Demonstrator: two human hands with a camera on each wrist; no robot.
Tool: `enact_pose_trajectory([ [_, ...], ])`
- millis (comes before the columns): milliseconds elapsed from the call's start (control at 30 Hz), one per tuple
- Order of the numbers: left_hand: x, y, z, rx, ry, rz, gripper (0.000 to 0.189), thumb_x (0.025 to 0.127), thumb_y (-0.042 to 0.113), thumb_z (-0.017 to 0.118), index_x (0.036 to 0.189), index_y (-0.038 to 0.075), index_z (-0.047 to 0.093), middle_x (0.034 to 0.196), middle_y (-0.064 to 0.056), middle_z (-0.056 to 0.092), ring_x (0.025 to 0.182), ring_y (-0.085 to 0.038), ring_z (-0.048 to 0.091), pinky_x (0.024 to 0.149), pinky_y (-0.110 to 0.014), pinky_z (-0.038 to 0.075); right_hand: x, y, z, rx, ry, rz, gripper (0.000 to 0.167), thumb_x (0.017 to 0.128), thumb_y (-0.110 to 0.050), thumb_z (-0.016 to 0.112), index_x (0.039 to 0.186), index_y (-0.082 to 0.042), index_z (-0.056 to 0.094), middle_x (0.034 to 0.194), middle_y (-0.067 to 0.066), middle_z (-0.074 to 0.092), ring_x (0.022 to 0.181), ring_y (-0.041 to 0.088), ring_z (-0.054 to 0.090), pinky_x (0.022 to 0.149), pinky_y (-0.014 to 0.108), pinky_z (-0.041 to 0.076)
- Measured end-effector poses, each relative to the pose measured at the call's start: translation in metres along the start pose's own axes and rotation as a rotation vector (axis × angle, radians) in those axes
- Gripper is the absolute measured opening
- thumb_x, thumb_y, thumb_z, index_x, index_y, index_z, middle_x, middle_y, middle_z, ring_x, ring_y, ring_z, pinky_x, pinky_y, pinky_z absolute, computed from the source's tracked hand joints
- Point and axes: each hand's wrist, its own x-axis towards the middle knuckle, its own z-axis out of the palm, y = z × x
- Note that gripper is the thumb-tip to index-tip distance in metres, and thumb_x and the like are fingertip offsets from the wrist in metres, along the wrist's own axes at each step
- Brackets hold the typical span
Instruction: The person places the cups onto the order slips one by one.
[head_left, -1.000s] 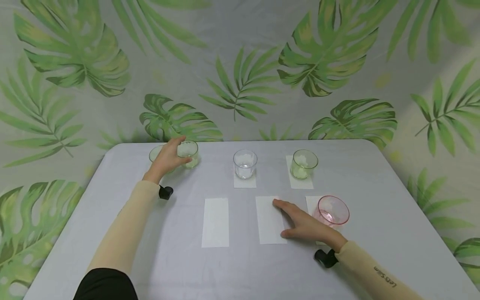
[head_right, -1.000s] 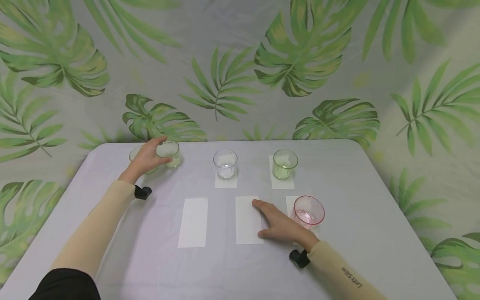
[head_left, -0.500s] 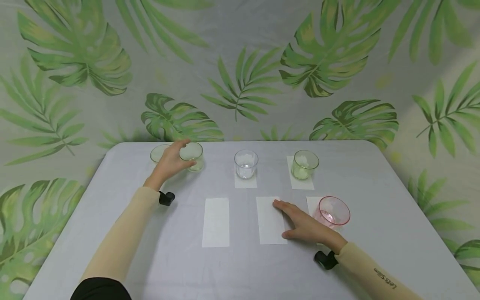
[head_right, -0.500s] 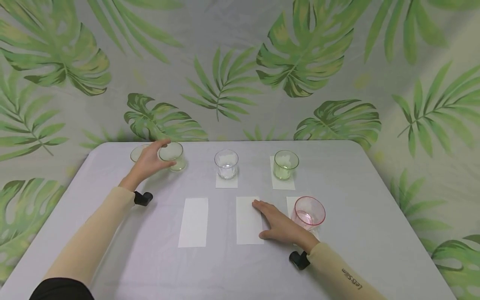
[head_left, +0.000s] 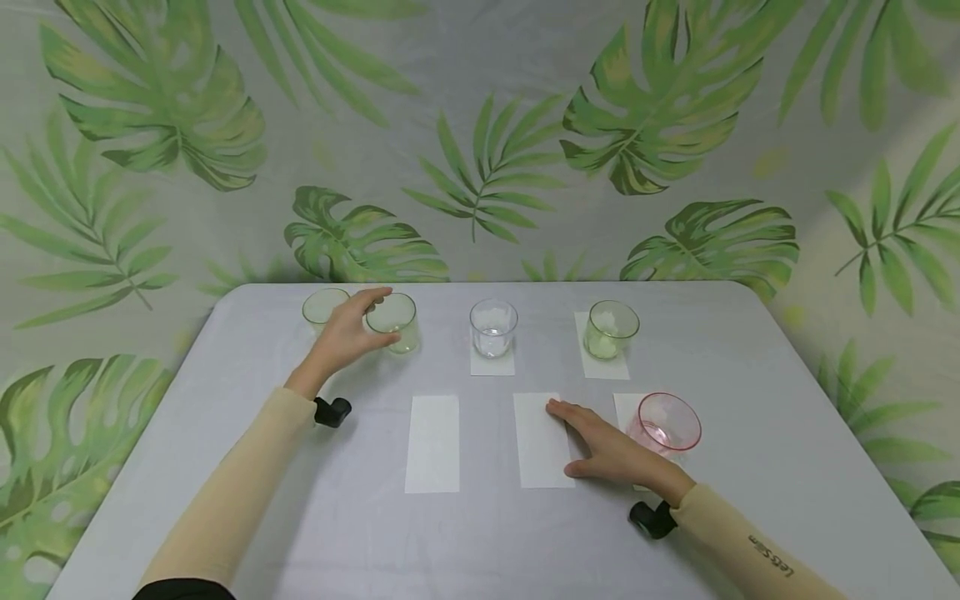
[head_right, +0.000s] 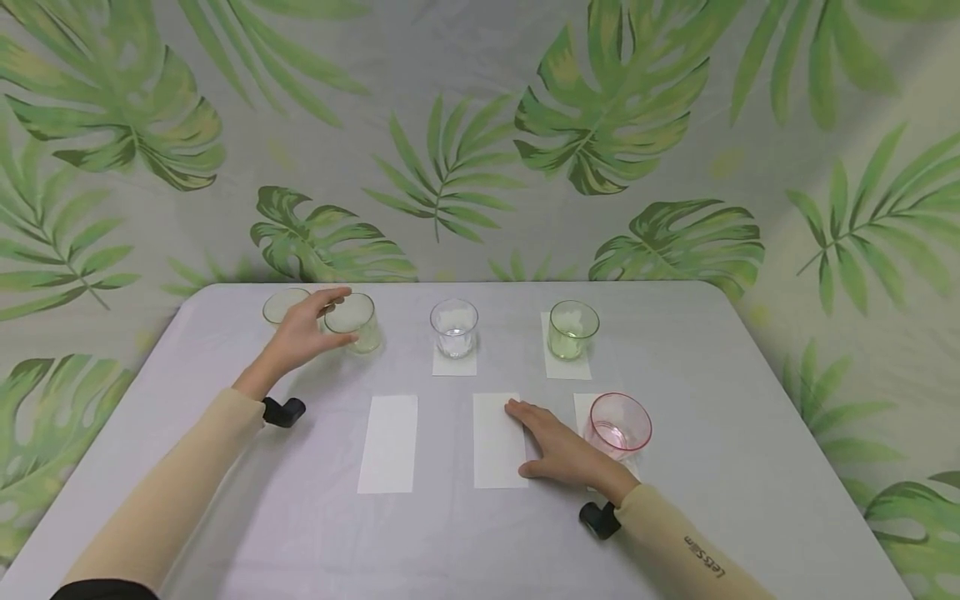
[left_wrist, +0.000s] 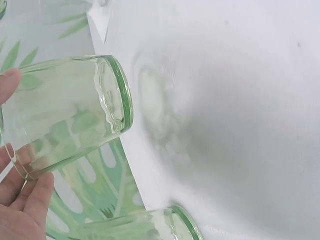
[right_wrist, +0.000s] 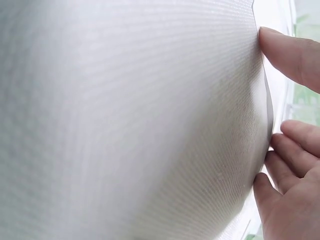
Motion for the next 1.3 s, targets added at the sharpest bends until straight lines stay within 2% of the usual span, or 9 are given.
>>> enact_pose_trajectory([
  [200, -0.008, 0.009, 0.004, -0.039, -0.02, 0.028, 0.073, 0.078, 0.017, 0.08, 0.141, 0.004, 0.044, 0.139, -0.014, 0.047, 0.123, -0.035, 0.045, 0.099, -0.048, 0.041, 0.0, -0.001, 0.0, 0.01, -0.004, 0.015, 0.083, 0.079, -0.009, 0.075, 0.148, 0.001, 0.029, 0.152, 0.02, 0.028, 0.138, 0.041, 0.023, 0.107, 0.058, 0.024],
  [600, -0.02, 0.024, 0.018, -0.095, -0.04, 0.128, 0.073, 0.076, 0.013, 0.082, 0.139, 0.003, 0.046, 0.137, -0.013, 0.049, 0.121, -0.036, 0.047, 0.1, -0.047, 0.041, 0.002, 0.001, 0.0, 0.006, -0.008, 0.035, 0.084, 0.078, -0.008, 0.076, 0.148, 0.001, 0.03, 0.152, 0.021, 0.027, 0.138, 0.042, 0.023, 0.108, 0.058, 0.024],
  [867, -0.023, 0.036, 0.03, -0.108, -0.071, 0.174, 0.074, 0.074, 0.011, 0.083, 0.138, 0.004, 0.047, 0.136, -0.012, 0.05, 0.12, -0.033, 0.049, 0.1, -0.045, 0.041, 0.001, 0.0, -0.001, 0.015, -0.009, 0.04, 0.084, 0.078, -0.008, 0.076, 0.147, 0.0, 0.03, 0.152, 0.02, 0.028, 0.138, 0.041, 0.022, 0.108, 0.058, 0.024],
  [1033, -0.023, 0.045, 0.04, -0.119, -0.099, 0.226, 0.074, 0.073, 0.009, 0.084, 0.137, 0.003, 0.048, 0.137, -0.011, 0.05, 0.122, -0.028, 0.048, 0.1, -0.043, 0.042, 0.001, 0.0, -0.001, 0.017, -0.011, 0.036, 0.084, 0.078, -0.009, 0.076, 0.148, 0.001, 0.03, 0.152, 0.02, 0.028, 0.138, 0.041, 0.022, 0.108, 0.058, 0.024],
  [1300, -0.022, 0.062, 0.058, -0.158, -0.131, 0.317, 0.072, 0.072, 0.008, 0.084, 0.135, 0.0, 0.049, 0.135, -0.012, 0.051, 0.123, -0.026, 0.048, 0.098, -0.044, 0.043, 0.001, 0.0, -0.002, 0.017, -0.016, 0.037, 0.085, 0.078, -0.009, 0.076, 0.148, 0.0, 0.029, 0.152, 0.02, 0.027, 0.138, 0.041, 0.022, 0.108, 0.058, 0.023],
])
